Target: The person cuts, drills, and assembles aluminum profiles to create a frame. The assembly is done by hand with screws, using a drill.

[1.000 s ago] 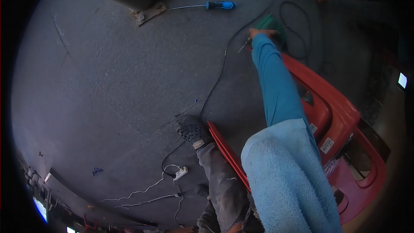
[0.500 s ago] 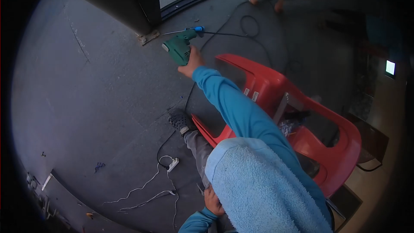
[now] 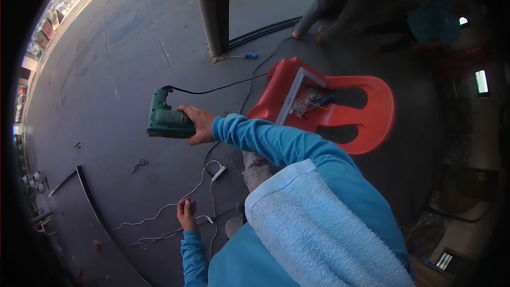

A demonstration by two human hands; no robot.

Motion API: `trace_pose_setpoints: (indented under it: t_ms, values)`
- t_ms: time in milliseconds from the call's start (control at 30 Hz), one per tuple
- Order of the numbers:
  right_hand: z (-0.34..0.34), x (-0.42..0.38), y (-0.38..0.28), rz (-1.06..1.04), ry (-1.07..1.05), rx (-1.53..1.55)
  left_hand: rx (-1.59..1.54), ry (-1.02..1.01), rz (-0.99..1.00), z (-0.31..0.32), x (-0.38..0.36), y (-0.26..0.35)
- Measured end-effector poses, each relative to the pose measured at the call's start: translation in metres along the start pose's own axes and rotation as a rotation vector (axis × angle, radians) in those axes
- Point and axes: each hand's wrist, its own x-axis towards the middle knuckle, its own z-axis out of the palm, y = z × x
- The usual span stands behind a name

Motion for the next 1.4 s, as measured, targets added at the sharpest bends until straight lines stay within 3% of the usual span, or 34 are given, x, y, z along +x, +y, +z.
trace_pose_setpoints:
  t_ms: [67, 133, 167, 200, 267, 300, 333, 367, 433, 467, 533, 600, 667, 800, 1067, 1233, 1300, 1367, 1400]
  values:
    - [-0.015, -0.024, -0.054, 0.037, 0.129, 0.007, 0.001, 0.031, 0.019, -0.076, -0.055, -0.02]
    - [-0.057, -0.059, -0.106, 0.115, 0.275, 0.029, 0.271, 0.0, 0.025, -0.155, -0.104, -0.066]
    - [-0.083, -0.069, -0.11, 0.157, 0.395, -0.106, 0.304, 0.021, -0.005, -0.199, -0.127, -0.098]
    - [-0.11, -0.093, -0.144, 0.304, 0.467, 0.034, 0.34, 0.043, -0.039, -0.248, -0.155, -0.138]
    - [-0.171, -0.133, -0.152, 0.217, 0.731, -0.062, 0.407, 0.17, -0.166, -0.34, -0.216, -0.212]
    - [-0.209, -0.158, -0.163, 0.173, 0.736, 0.032, 0.397, 0.307, -0.301, -0.37, -0.257, -0.236]
    - [-0.252, -0.17, -0.163, 0.519, 0.772, 0.353, 0.382, 0.447, -0.435, -0.384, -0.288, -0.255]
    - [-0.318, -0.187, -0.121, 0.364, 0.783, 0.361, 0.269, 0.548, -0.534, -0.384, -0.323, -0.254]
    - [-0.28, -0.268, -0.203, -0.092, 0.729, 1.012, 0.046, 0.643, -0.662, -0.381, -0.387, -0.265]
    - [-0.311, -0.27, -0.176, -0.012, 0.948, 0.908, -0.071, 0.641, -0.692, -0.373, -0.413, -0.273]
    - [-0.313, -0.301, -0.162, 0.08, 1.019, 0.886, -0.028, 0.608, -0.656, -0.352, -0.452, -0.294]
    - [-0.298, -0.314, -0.157, 0.086, 0.979, 0.91, 0.01, 0.584, -0.61, -0.323, -0.48, -0.309]
    - [-0.292, -0.307, -0.156, 0.097, 0.955, 0.939, 0.192, 0.407, -0.543, -0.293, -0.496, -0.315]
    - [-0.271, -0.3, -0.155, 0.006, 0.772, 1.022, 0.209, 0.238, -0.486, -0.253, -0.527, -0.315]
    - [-0.205, -0.228, -0.185, 0.011, 0.596, 1.046, 0.051, 0.526, -0.542, -0.272, -0.617, -0.356]
    - [-0.148, -0.171, -0.191, 0.132, 0.476, 1.169, 0.181, 0.701, -0.691, -0.314, -0.725, -0.463]
    - [-0.103, -0.151, -0.197, 0.171, 0.565, 1.18, 0.282, 0.778, -0.763, -0.315, -0.755, -0.492]
    - [-0.043, -0.138, -0.204, 0.2, 0.611, 1.156, 0.24, 0.802, -0.777, -0.334, -0.754, -0.44]
    - [-0.013, -0.135, -0.21, 0.214, 0.683, 1.128, 0.217, 0.81, -0.776, -0.365, -0.782, -0.462]
